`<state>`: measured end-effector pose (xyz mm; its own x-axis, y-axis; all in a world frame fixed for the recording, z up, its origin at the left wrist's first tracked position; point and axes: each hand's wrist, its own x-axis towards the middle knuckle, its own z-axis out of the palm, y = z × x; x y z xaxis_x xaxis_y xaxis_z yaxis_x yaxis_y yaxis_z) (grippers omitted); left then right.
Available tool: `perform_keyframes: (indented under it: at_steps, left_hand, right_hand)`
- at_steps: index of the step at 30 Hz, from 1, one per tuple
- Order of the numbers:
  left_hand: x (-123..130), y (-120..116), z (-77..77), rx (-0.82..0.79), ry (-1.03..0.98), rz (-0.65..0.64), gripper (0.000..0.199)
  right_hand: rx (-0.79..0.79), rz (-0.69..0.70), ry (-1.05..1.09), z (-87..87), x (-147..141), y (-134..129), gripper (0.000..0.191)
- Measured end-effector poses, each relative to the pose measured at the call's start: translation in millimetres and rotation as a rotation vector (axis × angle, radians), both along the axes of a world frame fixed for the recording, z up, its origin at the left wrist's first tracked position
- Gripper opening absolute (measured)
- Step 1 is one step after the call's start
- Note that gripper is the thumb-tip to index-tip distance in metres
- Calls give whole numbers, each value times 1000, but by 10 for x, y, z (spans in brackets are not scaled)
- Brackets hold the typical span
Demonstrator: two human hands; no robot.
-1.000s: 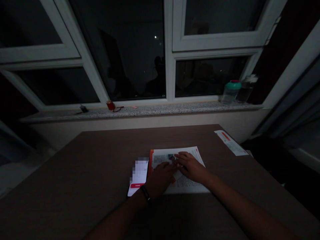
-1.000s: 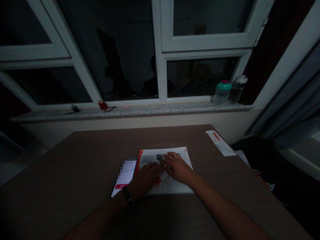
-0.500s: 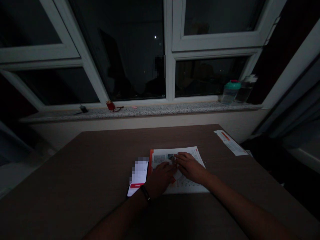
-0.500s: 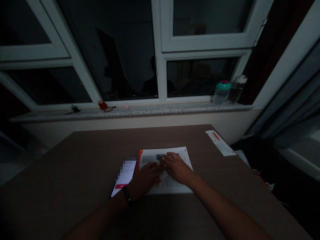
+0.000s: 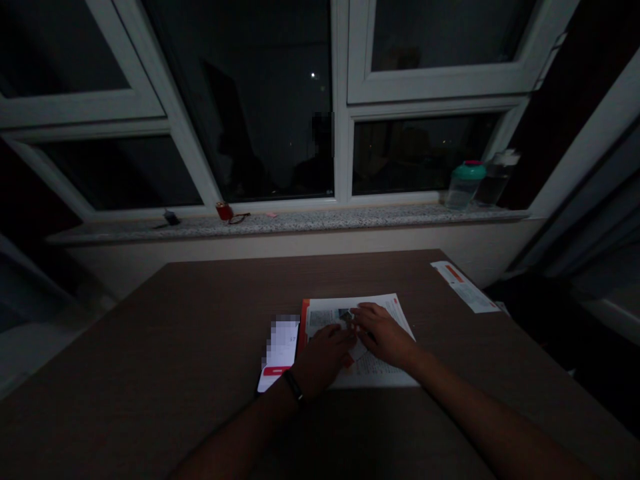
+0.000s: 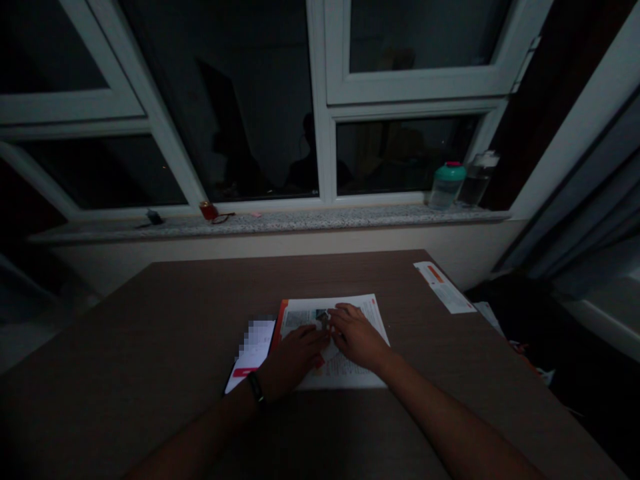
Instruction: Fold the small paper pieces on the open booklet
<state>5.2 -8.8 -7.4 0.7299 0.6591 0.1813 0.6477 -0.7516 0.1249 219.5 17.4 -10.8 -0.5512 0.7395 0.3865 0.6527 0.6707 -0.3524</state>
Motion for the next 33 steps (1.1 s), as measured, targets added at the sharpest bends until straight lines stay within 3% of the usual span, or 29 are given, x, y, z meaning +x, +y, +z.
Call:
perform_keyframes:
  at_steps: [22,33]
  left_hand:
    - [0,27,-62,-3,-29,-6,40]
    - [12,2,22,-13,-17,-4,42]
  right_hand:
    - [-11,26,-18,-15,29,8,31]
    - [18,25,-24,9,22,-4,26]
